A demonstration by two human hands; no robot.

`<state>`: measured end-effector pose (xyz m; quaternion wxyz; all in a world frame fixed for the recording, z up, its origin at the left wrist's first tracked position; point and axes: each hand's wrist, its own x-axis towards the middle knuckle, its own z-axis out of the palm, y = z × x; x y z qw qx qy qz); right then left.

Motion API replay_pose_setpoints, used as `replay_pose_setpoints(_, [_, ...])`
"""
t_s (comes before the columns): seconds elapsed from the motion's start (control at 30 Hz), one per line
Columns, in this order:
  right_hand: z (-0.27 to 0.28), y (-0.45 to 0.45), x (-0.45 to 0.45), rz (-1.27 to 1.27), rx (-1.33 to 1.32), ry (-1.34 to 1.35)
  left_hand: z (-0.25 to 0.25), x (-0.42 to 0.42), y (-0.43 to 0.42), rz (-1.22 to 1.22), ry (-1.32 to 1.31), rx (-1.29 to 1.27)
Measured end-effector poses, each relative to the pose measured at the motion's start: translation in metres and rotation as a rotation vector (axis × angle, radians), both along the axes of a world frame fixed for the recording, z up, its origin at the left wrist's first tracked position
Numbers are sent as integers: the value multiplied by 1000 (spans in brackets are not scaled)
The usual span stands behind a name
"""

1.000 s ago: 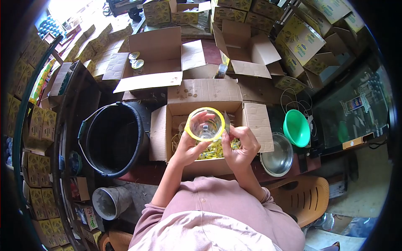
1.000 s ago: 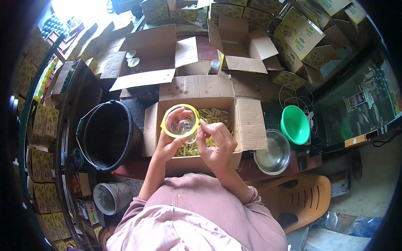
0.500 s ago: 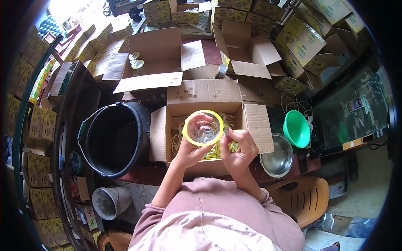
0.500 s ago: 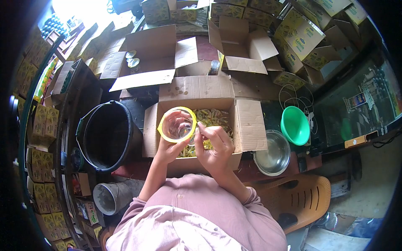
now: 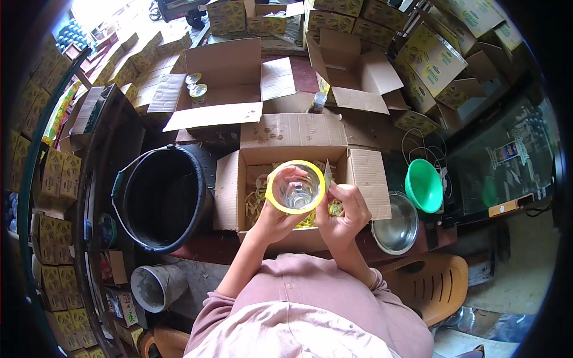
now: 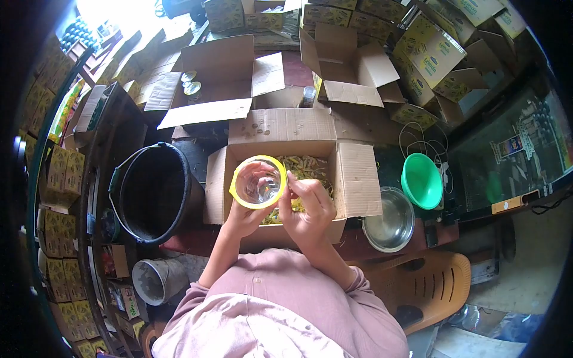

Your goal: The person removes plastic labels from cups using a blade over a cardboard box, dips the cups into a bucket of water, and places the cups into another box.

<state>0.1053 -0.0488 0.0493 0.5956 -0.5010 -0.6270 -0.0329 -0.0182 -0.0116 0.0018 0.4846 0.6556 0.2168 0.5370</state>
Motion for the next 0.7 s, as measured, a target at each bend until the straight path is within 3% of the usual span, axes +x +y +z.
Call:
replay_pose_setpoints(0.27, [-1, 5, 13, 145, -81, 72, 3, -9, -1, -123, 68, -31])
replay_pose_setpoints(0.4, [-1, 3, 12, 137, -72, 144, 3, -3, -2, -257, -199, -249])
replay_pose_setpoints(0.57, [6, -6, 8, 62, -92, 61, -9, 0, -2, -229, -325, -264])
replay_pose_setpoints(0.7, [-1, -9, 5, 57, -63, 47, -17, 0, 1, -101, -234, -143])
